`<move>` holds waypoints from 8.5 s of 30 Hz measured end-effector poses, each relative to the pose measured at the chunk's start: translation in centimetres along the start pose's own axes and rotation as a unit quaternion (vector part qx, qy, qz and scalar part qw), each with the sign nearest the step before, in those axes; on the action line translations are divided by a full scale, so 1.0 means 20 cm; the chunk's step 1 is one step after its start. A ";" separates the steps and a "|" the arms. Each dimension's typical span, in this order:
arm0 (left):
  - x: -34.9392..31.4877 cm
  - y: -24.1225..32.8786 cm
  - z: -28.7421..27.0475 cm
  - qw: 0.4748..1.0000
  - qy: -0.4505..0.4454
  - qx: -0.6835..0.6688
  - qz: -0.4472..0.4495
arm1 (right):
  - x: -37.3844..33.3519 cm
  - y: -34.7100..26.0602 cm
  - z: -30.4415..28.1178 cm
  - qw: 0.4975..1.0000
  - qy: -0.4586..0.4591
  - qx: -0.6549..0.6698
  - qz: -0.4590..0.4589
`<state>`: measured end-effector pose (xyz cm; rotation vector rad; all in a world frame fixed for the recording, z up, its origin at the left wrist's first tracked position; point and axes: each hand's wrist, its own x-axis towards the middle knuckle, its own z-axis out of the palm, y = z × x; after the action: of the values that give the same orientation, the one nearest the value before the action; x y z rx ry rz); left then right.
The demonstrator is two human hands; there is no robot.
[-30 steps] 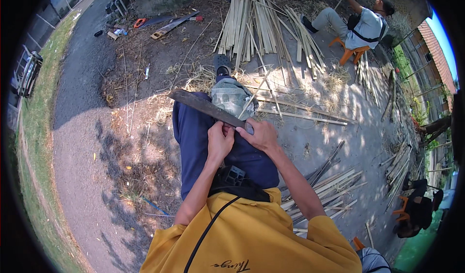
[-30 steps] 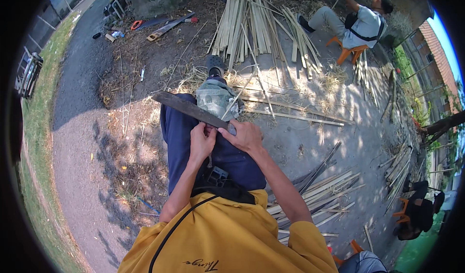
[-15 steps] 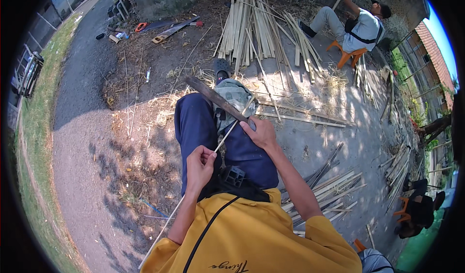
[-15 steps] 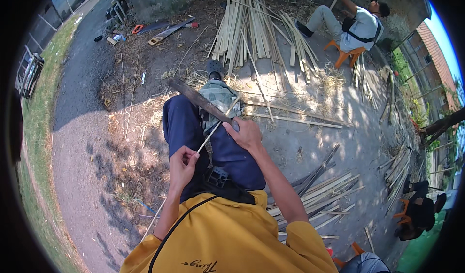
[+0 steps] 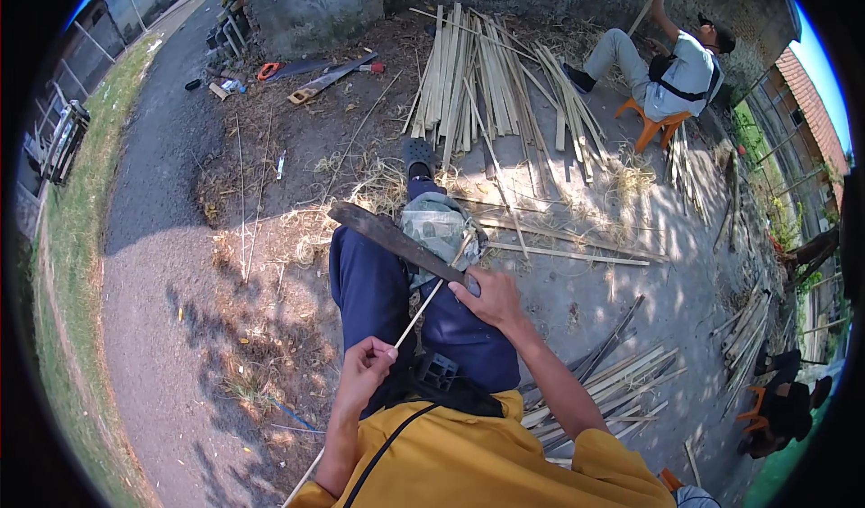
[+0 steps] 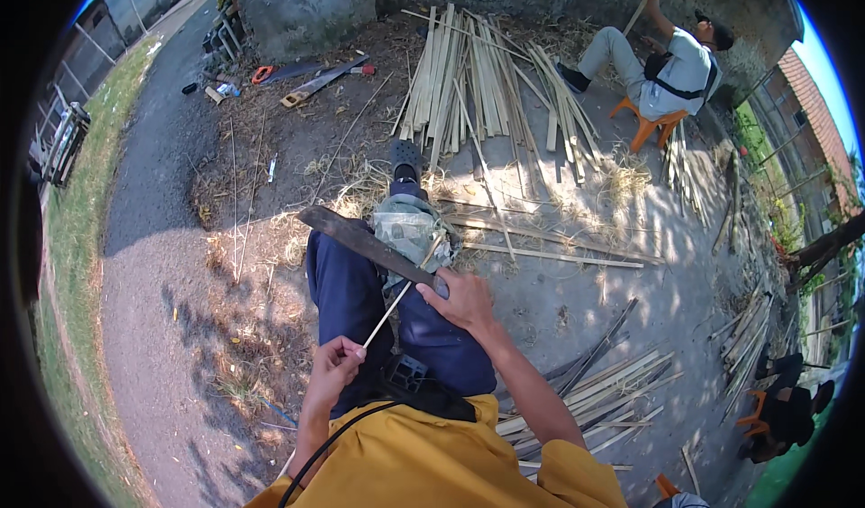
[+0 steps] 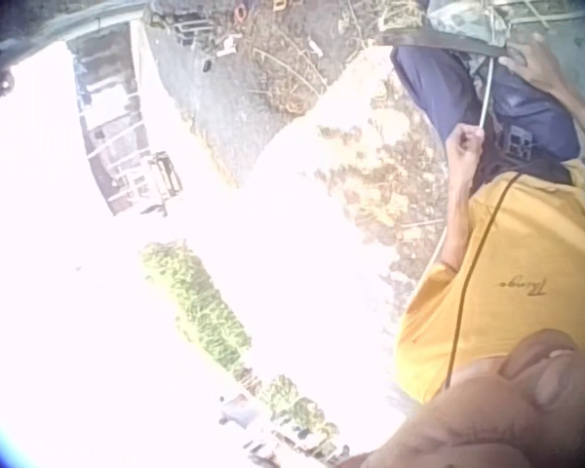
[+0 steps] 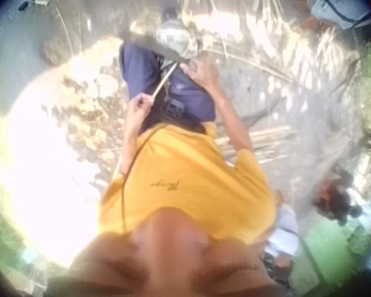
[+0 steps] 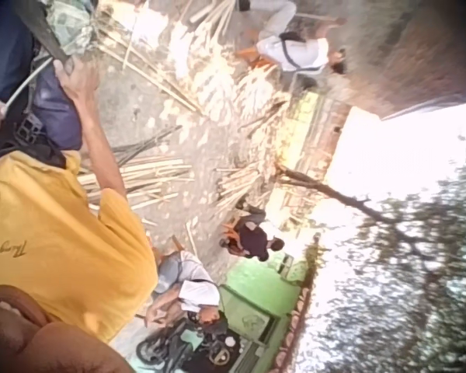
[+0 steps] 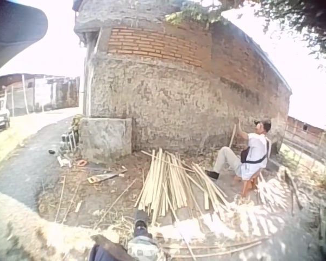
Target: The person thins a bamboo strip by pulling it against the blade of a machete held steady on their cloth-covered knee.
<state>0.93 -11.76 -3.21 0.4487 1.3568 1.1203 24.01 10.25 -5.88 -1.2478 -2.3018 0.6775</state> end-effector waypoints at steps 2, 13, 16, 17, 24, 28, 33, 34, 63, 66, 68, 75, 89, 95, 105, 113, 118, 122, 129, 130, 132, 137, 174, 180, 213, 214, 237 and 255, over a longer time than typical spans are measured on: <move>-0.04 0.02 0.00 1.000 0.014 0.015 0.002 | -0.01 -0.07 -0.04 0.999 -0.034 0.027 0.016; 0.15 0.17 0.11 0.956 0.097 0.244 0.133 | 0.01 -0.09 -0.10 1.000 -0.012 0.013 0.015; 0.21 0.26 0.21 0.962 0.119 0.210 0.128 | 0.06 -0.13 -0.11 1.000 -0.011 -0.014 -0.001; 0.25 0.28 0.22 0.962 0.119 0.210 0.126 | 0.08 -0.13 -0.10 1.000 0.000 -0.022 -0.007; 0.41 0.36 0.27 0.973 0.057 0.178 0.135 | 0.14 -0.15 -0.11 1.000 0.025 -0.003 0.003; 0.46 0.35 0.29 0.971 0.057 0.171 0.157 | 0.16 -0.16 -0.10 0.999 0.033 0.007 -0.011; 0.51 0.34 0.30 0.984 0.042 0.141 0.105 | 0.17 -0.14 -0.03 1.000 -0.012 -0.028 -0.001; 0.51 0.33 0.29 0.987 0.036 0.114 0.109 | 0.17 -0.14 -0.03 0.999 -0.013 -0.029 0.002; 0.53 0.52 0.21 0.998 -0.039 0.013 0.047 | -0.02 0.00 -0.08 0.957 0.092 0.237 0.138; 0.45 0.52 0.21 0.985 0.013 0.116 0.126 | -0.02 0.03 -0.12 0.944 0.109 0.266 0.163; 0.38 0.57 0.22 0.976 0.018 0.181 0.116 | 0.00 -0.01 -0.16 0.941 0.111 0.271 0.169; 0.29 0.46 0.11 0.956 0.015 0.276 0.101 | 0.04 -0.13 -0.12 0.988 0.037 0.132 0.069; 0.22 0.38 0.12 0.976 0.034 0.204 0.060 | 0.10 -0.16 0.02 0.999 0.010 0.044 0.007; 0.33 0.32 0.17 0.947 0.116 0.279 0.111 | 0.10 -0.17 0.03 0.998 0.009 0.068 0.017; 0.40 0.34 0.22 0.991 -0.010 0.136 0.016 | 0.13 -0.13 0.03 0.994 -0.046 0.093 0.031; 0.35 0.35 0.31 0.916 0.124 0.368 0.098 | 0.14 -0.14 0.04 0.998 -0.034 0.047 0.017; 0.35 0.35 0.34 0.839 0.218 0.450 0.213 | 0.14 -0.16 0.03 0.999 -0.043 0.017 0.016; 0.38 0.36 0.27 0.910 0.122 0.379 0.115 | 0.13 -0.14 0.04 0.999 -0.015 0.029 -0.001; 0.39 0.29 0.25 0.989 0.050 0.120 0.071 | 0.12 -0.13 0.05 0.999 -0.005 0.044 -0.016; 0.39 0.30 0.25 0.992 0.044 0.105 0.060 | 0.13 -0.13 0.05 0.999 -0.005 0.045 -0.016; 0.40 0.29 0.24 0.997 0.030 0.056 0.046 | 0.13 -0.13 0.05 0.999 0.000 0.052 -0.016; 0.41 0.30 0.22 1.000 0.005 -0.006 0.017 | 0.13 -0.12 0.06 0.998 -0.005 0.068 -0.014; 0.50 0.26 0.30 0.995 0.019 -0.095 0.024 | 0.14 -0.16 0.05 0.996 -0.023 0.085 0.000; 0.54 0.25 0.26 0.981 -0.047 -0.183 -0.051 | 0.15 -0.16 0.04 0.998 -0.039 0.042 -0.006; -0.16 0.16 0.00 0.994 0.054 -0.083 -0.049 | 0.15 -0.21 0.08 0.999 -0.002 0.035 0.015; -0.18 0.16 -0.02 0.996 0.054 -0.067 -0.035 | 0.14 -0.22 0.08 0.999 -0.001 0.035 0.016; 0.40 0.27 0.18 0.996 -0.056 -0.042 -0.054 | 0.12 -0.15 0.08 0.997 0.017 0.068 0.042; 0.25 0.39 0.32 0.816 0.201 0.454 0.297 | 0.13 -0.19 0.08 0.996 0.015 0.061 0.065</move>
<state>3.08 -1.92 1.96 1.4793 2.2031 1.0088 19.35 10.40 -4.45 -1.3488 -2.1361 0.8244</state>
